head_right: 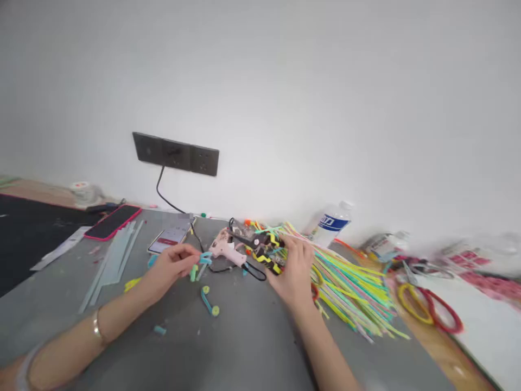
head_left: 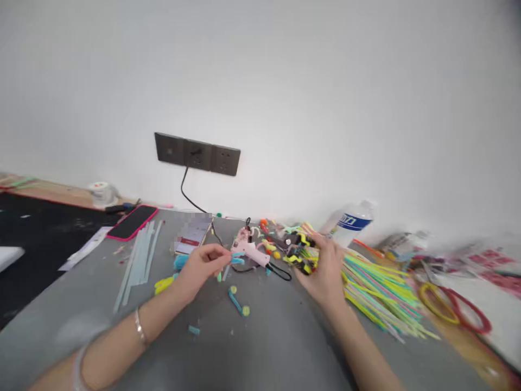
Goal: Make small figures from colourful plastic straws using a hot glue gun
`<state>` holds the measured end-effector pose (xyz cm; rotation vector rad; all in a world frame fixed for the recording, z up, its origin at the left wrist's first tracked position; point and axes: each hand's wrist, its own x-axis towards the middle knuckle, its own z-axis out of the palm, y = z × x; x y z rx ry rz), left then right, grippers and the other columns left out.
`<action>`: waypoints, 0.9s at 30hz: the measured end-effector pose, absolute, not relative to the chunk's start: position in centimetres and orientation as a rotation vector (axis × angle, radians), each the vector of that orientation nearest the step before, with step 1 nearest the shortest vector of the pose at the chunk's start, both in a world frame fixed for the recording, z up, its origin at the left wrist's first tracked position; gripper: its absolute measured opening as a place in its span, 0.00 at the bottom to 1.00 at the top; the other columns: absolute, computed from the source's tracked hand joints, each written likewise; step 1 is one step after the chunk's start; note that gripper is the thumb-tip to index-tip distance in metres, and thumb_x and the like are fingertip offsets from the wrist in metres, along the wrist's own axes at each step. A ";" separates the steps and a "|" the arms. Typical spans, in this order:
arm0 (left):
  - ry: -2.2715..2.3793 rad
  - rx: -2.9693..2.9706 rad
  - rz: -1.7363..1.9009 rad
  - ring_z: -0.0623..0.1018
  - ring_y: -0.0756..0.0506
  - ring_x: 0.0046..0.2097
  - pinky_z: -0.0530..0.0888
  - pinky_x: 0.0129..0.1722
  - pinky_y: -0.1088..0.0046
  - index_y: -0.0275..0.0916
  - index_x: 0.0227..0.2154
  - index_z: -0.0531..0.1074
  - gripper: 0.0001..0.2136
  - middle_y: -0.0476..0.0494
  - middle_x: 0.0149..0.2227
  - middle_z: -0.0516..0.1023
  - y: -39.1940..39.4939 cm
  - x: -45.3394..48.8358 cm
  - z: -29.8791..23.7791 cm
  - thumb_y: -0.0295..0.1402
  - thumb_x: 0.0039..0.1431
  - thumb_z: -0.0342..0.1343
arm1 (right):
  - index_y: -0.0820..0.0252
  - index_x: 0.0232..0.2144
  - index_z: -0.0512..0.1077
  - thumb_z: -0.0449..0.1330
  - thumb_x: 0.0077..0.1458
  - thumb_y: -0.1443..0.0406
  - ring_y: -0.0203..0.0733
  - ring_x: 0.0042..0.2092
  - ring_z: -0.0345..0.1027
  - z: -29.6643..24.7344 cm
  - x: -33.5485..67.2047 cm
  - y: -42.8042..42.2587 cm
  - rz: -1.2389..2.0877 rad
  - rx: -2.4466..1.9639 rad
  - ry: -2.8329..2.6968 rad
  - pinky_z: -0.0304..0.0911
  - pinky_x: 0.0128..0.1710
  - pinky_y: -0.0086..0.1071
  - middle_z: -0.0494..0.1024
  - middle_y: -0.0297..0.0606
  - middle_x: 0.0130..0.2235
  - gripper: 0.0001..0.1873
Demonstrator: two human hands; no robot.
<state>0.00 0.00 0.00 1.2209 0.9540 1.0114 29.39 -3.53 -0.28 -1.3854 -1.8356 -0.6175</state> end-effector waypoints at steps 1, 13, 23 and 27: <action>0.948 1.220 1.011 0.59 0.54 0.22 0.54 0.23 0.77 0.37 0.25 0.76 0.11 0.56 0.18 0.63 -0.2 0.0 -0.1 0.40 0.48 0.65 | 0.60 0.54 0.60 0.62 0.49 0.63 0.61 0.48 0.63 -0.7 29.5 -3.7 -0.600 -1.390 -1.880 0.58 0.49 0.53 0.72 0.51 0.47 0.30; 0.896 1.072 1.009 0.58 0.55 0.22 0.54 0.22 0.78 0.37 0.24 0.76 0.14 0.56 0.16 0.62 -0.8 0.3 1.1 0.42 0.40 0.70 | 0.59 0.52 0.61 0.57 0.49 0.72 0.56 0.44 0.65 -1.3 28.7 -4.6 -0.618 -1.296 -2.118 0.57 0.45 0.46 0.73 0.47 0.44 0.26; 0.856 1.103 0.983 0.58 0.55 0.22 0.53 0.22 0.77 0.36 0.25 0.79 0.14 0.55 0.16 0.62 -0.7 0.1 0.4 0.43 0.43 0.70 | 0.59 0.51 0.61 0.56 0.45 0.72 0.56 0.45 0.65 -1.6 28.2 -4.8 -0.548 -1.304 -2.127 0.56 0.46 0.46 0.73 0.47 0.43 0.28; 0.863 1.082 0.959 0.58 0.55 0.21 0.54 0.22 0.77 0.35 0.26 0.80 0.15 0.54 0.16 0.64 -0.5 0.2 0.2 0.43 0.42 0.70 | 0.59 0.52 0.60 0.57 0.45 0.71 0.56 0.45 0.65 -1.8 28.5 -4.7 -0.508 -1.318 -2.119 0.56 0.46 0.47 0.72 0.47 0.43 0.29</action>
